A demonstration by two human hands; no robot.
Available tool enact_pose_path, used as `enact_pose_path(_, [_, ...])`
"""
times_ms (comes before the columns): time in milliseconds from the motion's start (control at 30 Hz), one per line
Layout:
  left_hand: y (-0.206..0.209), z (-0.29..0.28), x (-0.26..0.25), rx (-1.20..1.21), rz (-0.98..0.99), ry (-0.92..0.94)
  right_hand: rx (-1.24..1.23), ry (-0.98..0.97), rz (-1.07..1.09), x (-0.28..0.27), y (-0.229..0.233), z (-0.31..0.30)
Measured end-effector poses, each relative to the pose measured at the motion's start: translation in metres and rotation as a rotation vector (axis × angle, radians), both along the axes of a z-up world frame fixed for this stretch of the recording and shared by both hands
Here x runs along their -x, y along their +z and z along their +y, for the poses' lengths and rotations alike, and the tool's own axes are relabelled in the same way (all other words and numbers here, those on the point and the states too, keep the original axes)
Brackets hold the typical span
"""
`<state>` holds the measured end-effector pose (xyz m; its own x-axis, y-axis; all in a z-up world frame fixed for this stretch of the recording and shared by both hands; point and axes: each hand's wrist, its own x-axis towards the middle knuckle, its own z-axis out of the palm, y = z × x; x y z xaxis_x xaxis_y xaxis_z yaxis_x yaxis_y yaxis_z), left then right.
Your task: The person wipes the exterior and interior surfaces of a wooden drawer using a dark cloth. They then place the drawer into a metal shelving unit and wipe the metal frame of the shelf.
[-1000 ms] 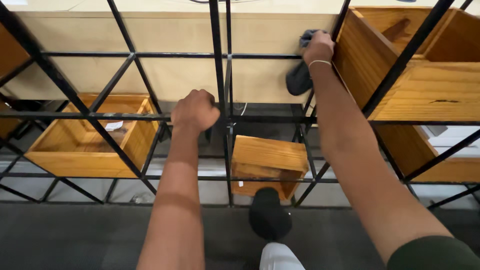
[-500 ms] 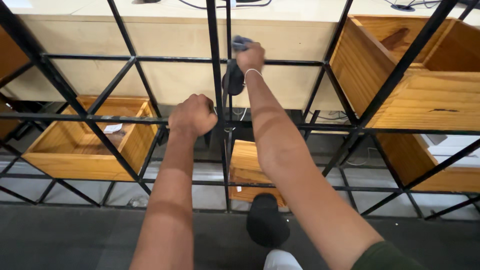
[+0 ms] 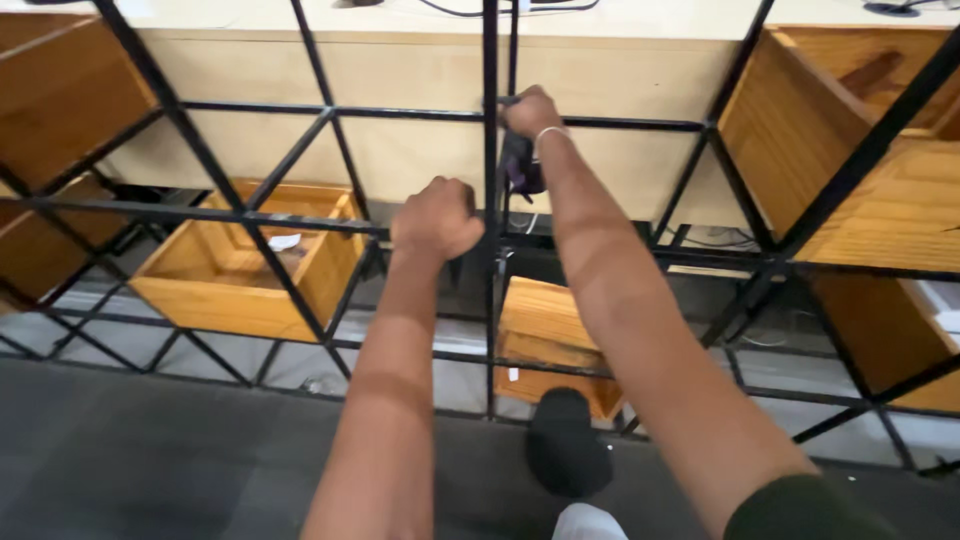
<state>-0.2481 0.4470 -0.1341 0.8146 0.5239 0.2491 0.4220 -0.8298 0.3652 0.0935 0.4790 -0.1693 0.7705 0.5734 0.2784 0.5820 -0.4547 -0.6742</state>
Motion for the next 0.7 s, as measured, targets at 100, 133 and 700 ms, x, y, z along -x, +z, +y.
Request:
enact_pose_path(100, [-0.005, 0.000, 0.004, 0.008, -0.053, -0.018, 0.064, 0.050, 0.048, 0.016, 0.005, -0.015])
enact_pose_path(133, [-0.005, 0.003, 0.003, 0.001, -0.078, -0.029, 0.094, 0.073, 0.070, 0.027, 0.014, -0.019])
enact_pose_path(700, [-0.021, -0.003, 0.016, 0.012, -0.699, -0.091, -0.435, 0.193, -0.083, 0.195, -0.005, -0.170])
